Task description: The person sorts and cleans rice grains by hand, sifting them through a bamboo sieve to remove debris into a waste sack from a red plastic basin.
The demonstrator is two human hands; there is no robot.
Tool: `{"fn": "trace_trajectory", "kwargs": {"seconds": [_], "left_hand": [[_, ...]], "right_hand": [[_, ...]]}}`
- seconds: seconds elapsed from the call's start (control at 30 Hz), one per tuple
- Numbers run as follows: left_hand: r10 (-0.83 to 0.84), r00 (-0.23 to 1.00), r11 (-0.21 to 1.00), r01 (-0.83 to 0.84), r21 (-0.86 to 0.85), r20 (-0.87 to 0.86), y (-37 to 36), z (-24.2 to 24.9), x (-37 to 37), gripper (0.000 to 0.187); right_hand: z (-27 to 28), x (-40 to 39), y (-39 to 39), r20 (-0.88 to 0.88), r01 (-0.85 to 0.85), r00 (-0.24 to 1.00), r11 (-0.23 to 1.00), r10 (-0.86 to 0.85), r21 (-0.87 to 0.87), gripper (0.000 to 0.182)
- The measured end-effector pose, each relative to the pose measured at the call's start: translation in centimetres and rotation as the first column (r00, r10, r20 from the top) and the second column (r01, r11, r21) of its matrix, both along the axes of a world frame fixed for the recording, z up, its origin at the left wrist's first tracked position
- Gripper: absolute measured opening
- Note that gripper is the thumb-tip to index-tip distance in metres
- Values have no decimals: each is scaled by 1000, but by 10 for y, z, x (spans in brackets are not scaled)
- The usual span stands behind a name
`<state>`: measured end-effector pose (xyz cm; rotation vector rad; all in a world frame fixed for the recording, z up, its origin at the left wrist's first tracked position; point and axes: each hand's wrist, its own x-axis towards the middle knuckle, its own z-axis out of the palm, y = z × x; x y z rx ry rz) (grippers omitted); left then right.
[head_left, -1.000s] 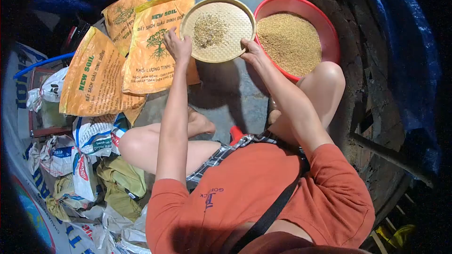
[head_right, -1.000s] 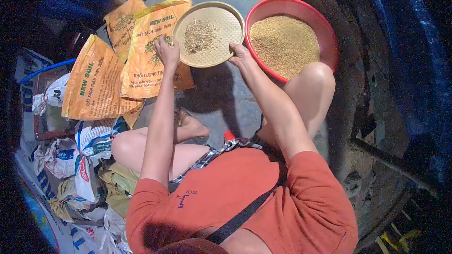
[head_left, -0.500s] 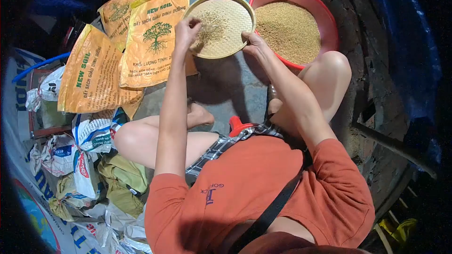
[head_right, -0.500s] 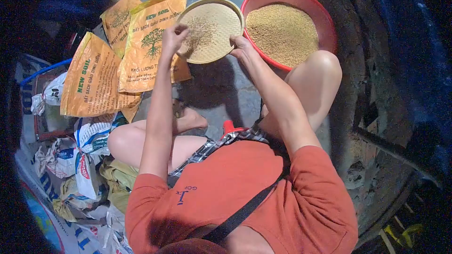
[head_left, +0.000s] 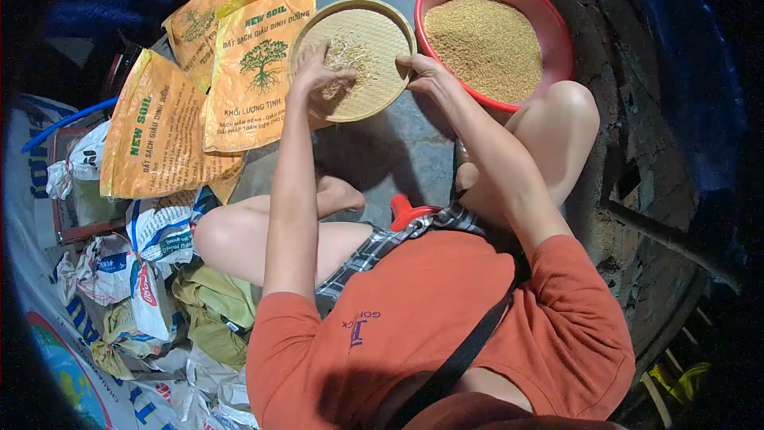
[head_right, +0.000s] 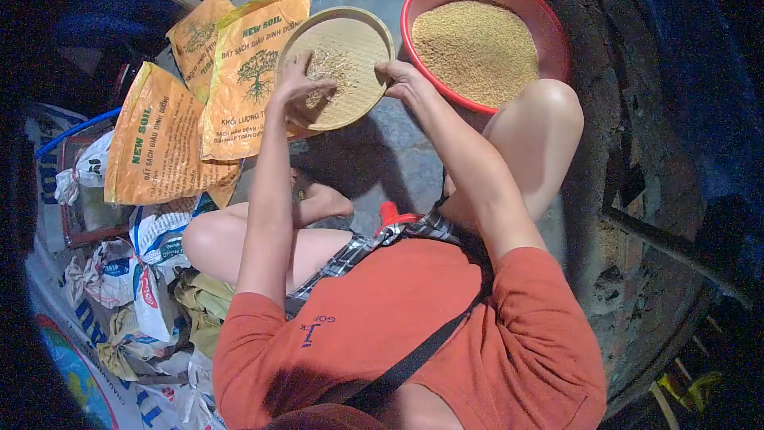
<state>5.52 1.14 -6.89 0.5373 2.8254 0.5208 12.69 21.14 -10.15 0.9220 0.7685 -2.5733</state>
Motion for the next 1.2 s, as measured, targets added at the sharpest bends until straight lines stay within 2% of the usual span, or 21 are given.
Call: {"fn": "trace_trajectory", "kwargs": {"seconds": [0.1,0.13,0.17,0.27,0.3,0.37,0.4,0.5,0.57,0.63,0.7,0.77,0.8,0.83,0.9,0.93,0.97,1.03,1.07,1.1,1.2], "left_hand": [[-129,991,989,130,67,-25,2,-17,-3,76],[-183,982,954,186,233,-39,-1,-20,-7,55],[-176,984,956,180,233,-36,-3,-25,-11,55],[26,999,925,-33,378,25,3,-1,-2,22],[26,999,926,-34,377,27,5,10,-3,22],[4,1000,814,-18,580,25,5,26,-6,19],[-35,990,781,-61,622,140,6,40,-6,22],[-109,963,810,-57,584,245,0,57,-10,29],[-75,975,848,-48,529,208,-7,41,-15,43],[113,993,932,-99,348,-19,-8,26,-15,54],[62,998,929,-49,368,-23,-5,6,-16,67],[18,998,982,-7,189,-59,5,-7,-8,73],[28,999,994,-31,103,31,12,-8,-2,78],[26,999,994,-30,103,33,17,-12,2,78],[-193,979,981,194,10,-61,27,-19,11,78],[-217,954,966,240,92,-205,30,-22,18,58],[-216,954,966,239,94,-206,31,-20,14,58],[-264,961,964,261,43,80,29,-16,2,33],[-246,964,957,258,131,-104,23,-21,3,17],[-246,964,957,259,131,-104,20,-14,3,17],[-66,997,885,79,460,-45,9,21,-2,17]], "right_hand": [[-4,-1,1,18,-36,999,999,36,4,24],[-9,-3,3,27,-8,1000,1000,8,-24,25],[-15,-3,4,38,21,999,998,-19,-53,27],[-26,-4,7,49,11,999,996,-6,-92,25],[-29,-4,8,62,21,998,996,-15,-92,25],[-38,-7,11,49,14,999,994,-9,-104,24],[-41,-8,11,33,5,999,993,-1,-116,24],[-34,-4,10,16,-40,999,996,41,-86,23],[-34,-3,10,34,-48,998,996,51,-78,22],[-38,-4,12,50,-52,997,996,55,-69,22],[-44,-4,13,24,-109,994,994,109,-14,21],[-51,-6,14,3,-140,990,990,140,0,21],[-48,-5,13,-3,-149,989,989,149,-13,21],[-46,-4,12,-10,-157,988,987,156,-26,21],[-44,-4,11,-17,-137,990,989,137,-46,21],[-44,-3,11,-23,-121,993,990,120,-66,21],[-43,-4,11,-23,-122,992,990,121,-64,21],[-46,-5,12,34,-109,993,994,109,-27,23],[-48,-5,13,34,-108,993,994,109,-26,23],[-45,-4,12,41,-103,994,994,104,-22,24],[-26,0,8,55,-83,995,997,83,-11,25]]}}
